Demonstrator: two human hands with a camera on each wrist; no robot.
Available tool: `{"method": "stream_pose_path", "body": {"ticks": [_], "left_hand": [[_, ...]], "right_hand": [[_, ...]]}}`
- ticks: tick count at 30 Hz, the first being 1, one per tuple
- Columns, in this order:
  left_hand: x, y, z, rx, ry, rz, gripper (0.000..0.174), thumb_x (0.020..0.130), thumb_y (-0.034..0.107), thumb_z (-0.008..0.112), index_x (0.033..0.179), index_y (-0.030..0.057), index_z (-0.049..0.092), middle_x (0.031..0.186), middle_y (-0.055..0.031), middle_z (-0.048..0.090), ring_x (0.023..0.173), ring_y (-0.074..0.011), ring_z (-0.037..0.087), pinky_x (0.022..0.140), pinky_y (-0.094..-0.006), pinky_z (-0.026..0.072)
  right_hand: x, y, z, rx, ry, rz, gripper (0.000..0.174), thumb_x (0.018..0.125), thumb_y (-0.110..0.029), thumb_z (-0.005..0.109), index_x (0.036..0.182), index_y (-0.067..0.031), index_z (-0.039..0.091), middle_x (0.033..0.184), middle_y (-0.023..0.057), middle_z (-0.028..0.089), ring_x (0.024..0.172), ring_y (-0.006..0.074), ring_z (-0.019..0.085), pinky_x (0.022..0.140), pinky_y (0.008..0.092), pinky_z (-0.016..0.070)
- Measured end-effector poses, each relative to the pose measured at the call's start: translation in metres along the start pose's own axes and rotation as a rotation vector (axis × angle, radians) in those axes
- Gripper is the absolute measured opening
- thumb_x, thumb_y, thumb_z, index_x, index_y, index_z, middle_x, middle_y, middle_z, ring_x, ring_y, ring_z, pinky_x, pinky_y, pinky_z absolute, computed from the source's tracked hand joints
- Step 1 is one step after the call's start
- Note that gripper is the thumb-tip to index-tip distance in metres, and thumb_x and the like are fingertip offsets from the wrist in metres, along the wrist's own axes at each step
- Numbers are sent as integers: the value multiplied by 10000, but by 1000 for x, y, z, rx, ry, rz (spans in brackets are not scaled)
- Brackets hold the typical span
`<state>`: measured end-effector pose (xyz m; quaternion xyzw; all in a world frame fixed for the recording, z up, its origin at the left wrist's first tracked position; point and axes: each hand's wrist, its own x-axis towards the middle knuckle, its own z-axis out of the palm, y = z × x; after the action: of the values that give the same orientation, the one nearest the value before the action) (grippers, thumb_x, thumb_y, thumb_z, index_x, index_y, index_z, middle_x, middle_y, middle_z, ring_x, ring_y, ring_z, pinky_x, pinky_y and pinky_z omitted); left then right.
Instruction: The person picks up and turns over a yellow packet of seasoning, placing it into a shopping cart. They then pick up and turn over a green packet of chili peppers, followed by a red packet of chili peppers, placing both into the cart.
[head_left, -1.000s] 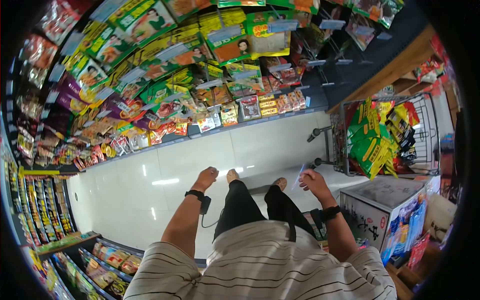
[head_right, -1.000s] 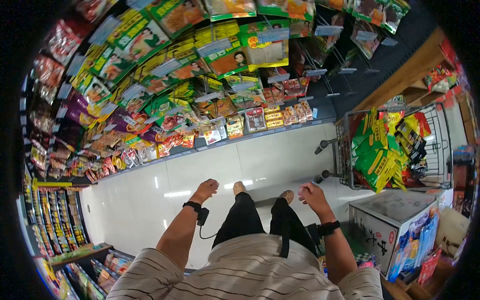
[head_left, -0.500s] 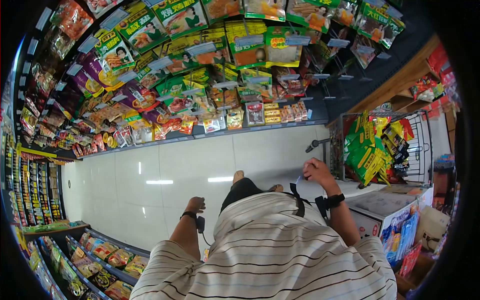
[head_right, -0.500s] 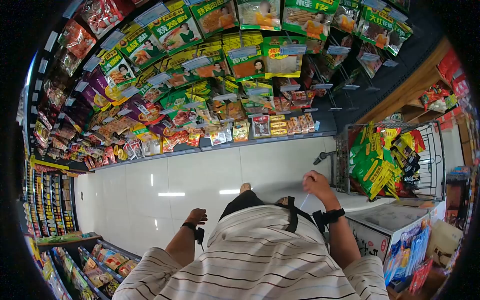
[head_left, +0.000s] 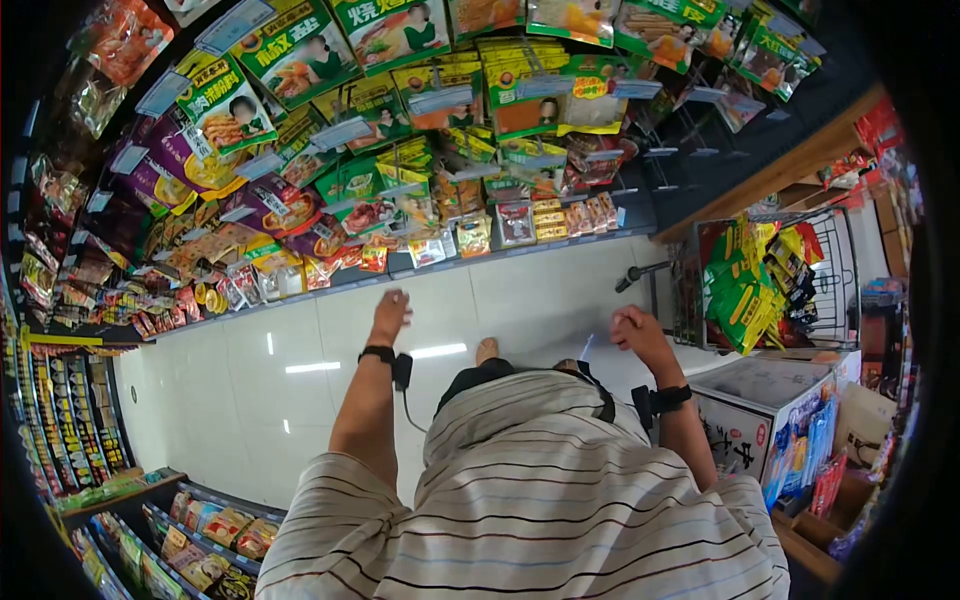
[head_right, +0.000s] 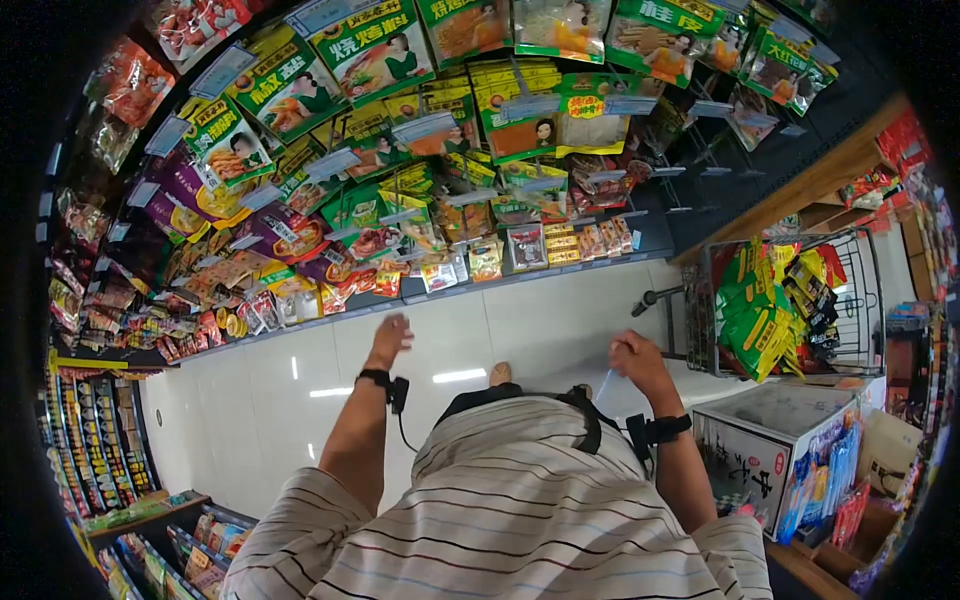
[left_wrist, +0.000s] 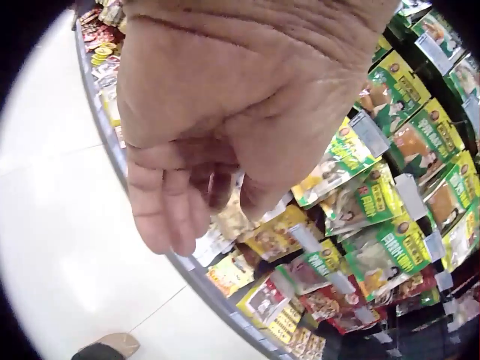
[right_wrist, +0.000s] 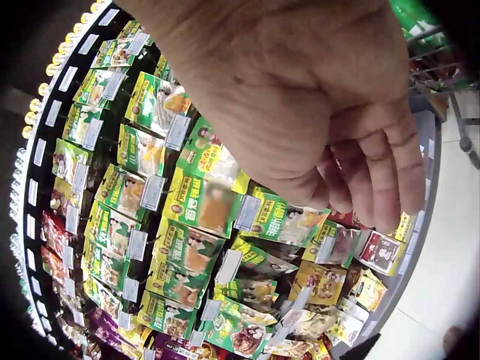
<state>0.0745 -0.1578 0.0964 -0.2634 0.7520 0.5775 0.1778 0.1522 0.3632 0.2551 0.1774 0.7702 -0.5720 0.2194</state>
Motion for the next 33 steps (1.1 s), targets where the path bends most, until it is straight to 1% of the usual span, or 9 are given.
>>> {"method": "stream_pose_path", "body": {"ticks": [3,7,10,16,20,25,28,31,33], "left_hand": [[32,79,-12,202,47,304,368,953,259,549,1216,2,532,994,-116,629,824,-230,654,645,-373,550],[117,122,-17,175,142,631,432,926,118,512,1342,3,483,1132,-225,624,1007,-392,593,896,-427,467],[145,152,-16,256,201,643,549,927,136,480,1464,71,386,1199,-187,602,875,-237,639,722,-346,531],[149,166,-29,398,20,720,612,890,53,497,1487,84,364,1425,-250,490,1259,-324,532,991,-372,448],[158,163,-43,628,139,878,545,905,49,506,1443,38,417,1399,-251,513,1286,-352,517,1060,-374,406],[104,217,-29,-74,28,448,488,1008,198,449,1467,39,395,1405,-202,517,1198,-312,568,991,-357,454],[125,220,-25,12,26,549,523,972,212,460,1472,66,410,1343,-123,524,1213,-239,515,965,-361,436],[145,230,-28,321,15,344,573,947,194,501,1489,58,374,1293,-155,568,1133,-250,559,937,-376,441],[200,210,-33,566,82,453,582,933,204,546,1479,70,393,1179,-166,638,1001,-287,614,903,-427,460]], "right_hand": [[-6,-10,18,-17,18,-12,191,937,-158,552,1041,-13,620,845,58,648,718,133,649,598,273,512],[-14,-15,37,-1,58,54,214,955,-164,528,1077,-13,618,868,70,660,725,140,658,609,273,517],[-19,-10,43,6,81,89,228,963,-173,522,1098,-16,616,891,79,669,735,144,662,615,273,519],[-32,6,49,91,138,125,218,962,-165,529,1109,-24,608,894,81,669,740,137,665,615,271,520],[-38,25,50,63,151,88,192,966,-169,544,1091,-37,607,867,67,670,718,135,675,571,263,516],[-44,16,53,57,157,141,184,985,-173,536,1095,-40,597,887,64,672,756,137,670,620,275,539],[-47,16,57,38,156,106,195,986,-181,534,1101,-36,596,896,64,670,758,137,668,629,274,537],[-49,19,62,48,157,101,199,986,-182,534,1102,-32,596,902,63,669,758,137,667,637,272,537],[-50,25,65,82,163,118,202,984,-182,536,1101,-28,594,904,62,668,758,138,666,641,273,538]]}}
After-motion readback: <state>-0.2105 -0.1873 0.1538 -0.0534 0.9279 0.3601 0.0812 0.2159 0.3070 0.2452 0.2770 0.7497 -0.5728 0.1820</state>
